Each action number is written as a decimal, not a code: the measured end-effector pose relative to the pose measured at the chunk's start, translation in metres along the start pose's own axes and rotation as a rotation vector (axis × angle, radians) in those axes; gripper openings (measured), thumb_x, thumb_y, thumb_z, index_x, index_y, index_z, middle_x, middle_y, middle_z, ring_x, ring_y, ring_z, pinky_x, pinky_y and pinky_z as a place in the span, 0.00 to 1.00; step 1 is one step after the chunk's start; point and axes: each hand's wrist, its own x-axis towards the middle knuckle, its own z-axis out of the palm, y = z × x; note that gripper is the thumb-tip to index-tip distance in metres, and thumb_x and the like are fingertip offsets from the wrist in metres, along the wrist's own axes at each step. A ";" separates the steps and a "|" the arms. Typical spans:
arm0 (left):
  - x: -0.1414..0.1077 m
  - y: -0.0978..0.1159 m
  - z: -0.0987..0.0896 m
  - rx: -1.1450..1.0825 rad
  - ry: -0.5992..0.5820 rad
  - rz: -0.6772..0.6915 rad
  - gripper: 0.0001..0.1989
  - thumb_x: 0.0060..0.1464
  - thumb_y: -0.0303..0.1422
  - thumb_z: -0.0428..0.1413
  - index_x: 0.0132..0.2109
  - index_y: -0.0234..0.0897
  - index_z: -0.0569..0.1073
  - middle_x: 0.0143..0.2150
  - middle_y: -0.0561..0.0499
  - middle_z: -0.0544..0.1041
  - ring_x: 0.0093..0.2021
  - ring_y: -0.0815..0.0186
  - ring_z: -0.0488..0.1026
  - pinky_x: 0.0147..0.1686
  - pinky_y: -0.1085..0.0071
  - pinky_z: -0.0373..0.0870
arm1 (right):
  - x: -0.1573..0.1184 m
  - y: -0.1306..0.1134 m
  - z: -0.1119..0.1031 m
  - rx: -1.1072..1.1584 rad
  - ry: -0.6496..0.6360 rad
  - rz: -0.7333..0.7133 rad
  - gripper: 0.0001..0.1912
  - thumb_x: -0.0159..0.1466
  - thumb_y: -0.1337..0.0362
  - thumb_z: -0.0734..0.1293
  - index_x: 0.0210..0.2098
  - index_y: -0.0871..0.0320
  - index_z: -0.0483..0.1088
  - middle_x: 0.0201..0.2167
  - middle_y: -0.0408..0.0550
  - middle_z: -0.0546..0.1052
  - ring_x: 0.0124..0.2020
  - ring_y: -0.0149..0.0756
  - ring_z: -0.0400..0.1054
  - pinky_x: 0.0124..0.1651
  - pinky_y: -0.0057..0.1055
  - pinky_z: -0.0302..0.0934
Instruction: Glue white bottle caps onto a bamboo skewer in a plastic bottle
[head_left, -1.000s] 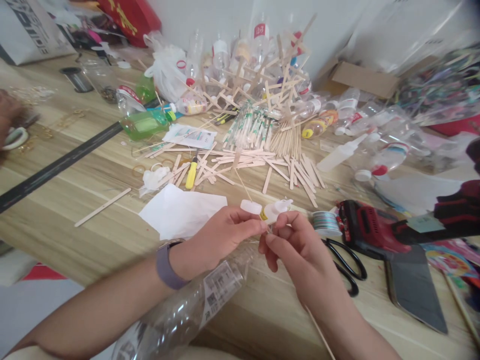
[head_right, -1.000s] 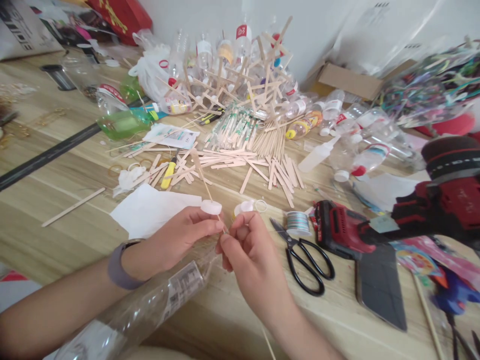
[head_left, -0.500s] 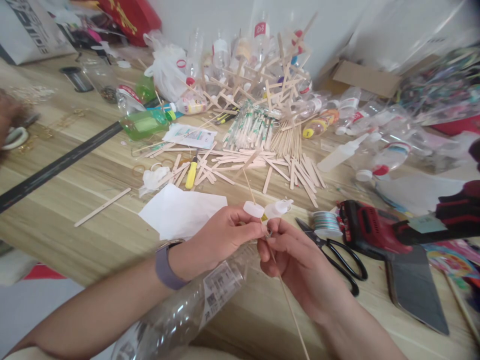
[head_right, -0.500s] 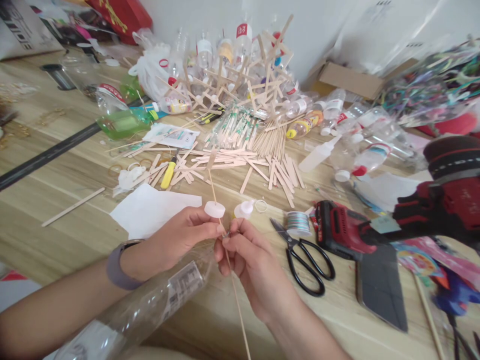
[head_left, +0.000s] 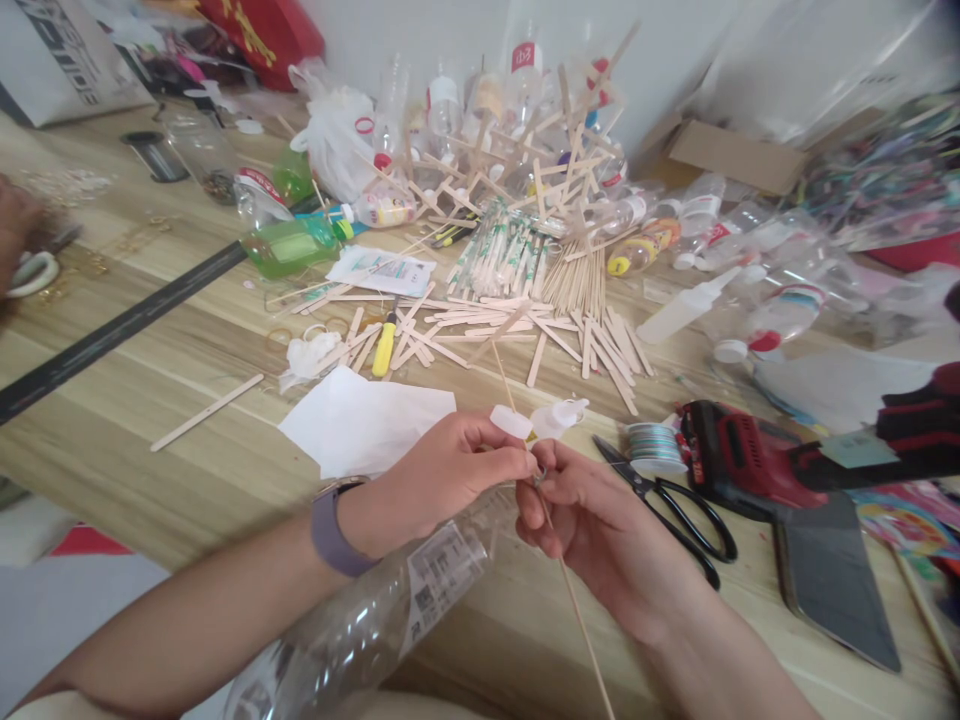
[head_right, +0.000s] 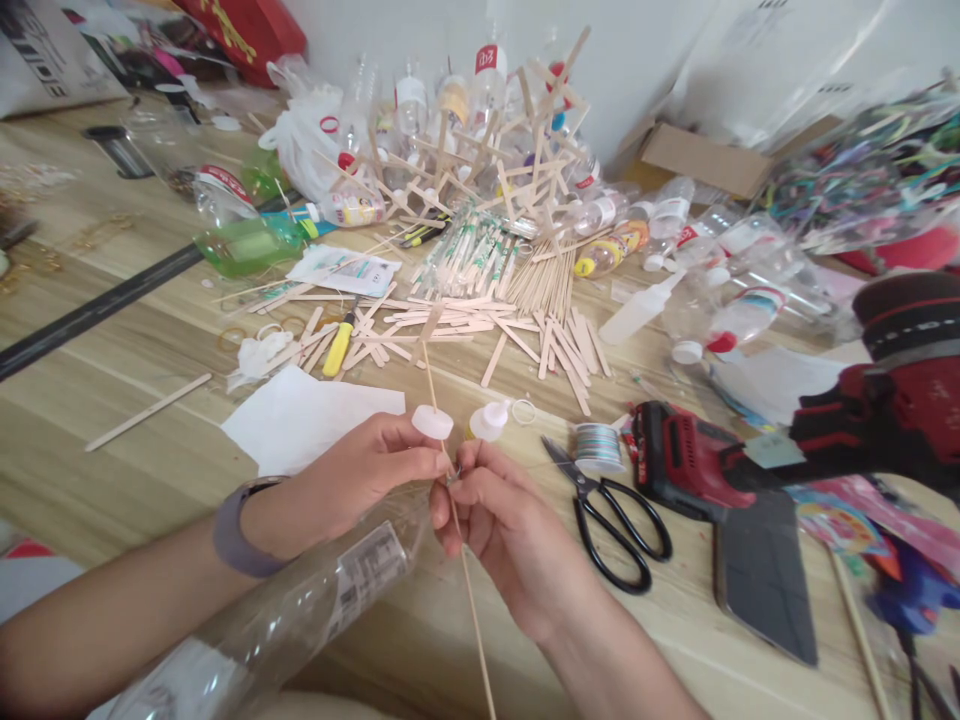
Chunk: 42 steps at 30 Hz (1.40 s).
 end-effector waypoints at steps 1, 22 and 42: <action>0.000 0.000 0.000 0.003 0.006 0.000 0.09 0.53 0.29 0.51 0.28 0.32 0.72 0.21 0.53 0.74 0.24 0.65 0.75 0.34 0.66 0.72 | 0.000 -0.001 0.000 0.003 0.001 0.006 0.08 0.52 0.69 0.67 0.27 0.56 0.60 0.19 0.39 0.72 0.17 0.25 0.61 0.25 0.25 0.54; -0.001 0.001 -0.004 0.061 -0.010 0.006 0.09 0.57 0.29 0.51 0.31 0.33 0.74 0.25 0.51 0.76 0.26 0.67 0.74 0.31 0.69 0.71 | -0.001 -0.006 0.002 0.082 -0.012 0.098 0.10 0.51 0.68 0.70 0.27 0.56 0.62 0.18 0.38 0.71 0.16 0.23 0.58 0.26 0.25 0.57; -0.001 0.007 -0.008 0.304 0.006 0.101 0.14 0.57 0.36 0.55 0.26 0.33 0.71 0.25 0.53 0.73 0.29 0.69 0.73 0.37 0.71 0.70 | -0.003 -0.009 -0.002 -0.103 0.041 -0.005 0.16 0.52 0.65 0.73 0.28 0.56 0.59 0.22 0.42 0.78 0.21 0.26 0.69 0.26 0.22 0.62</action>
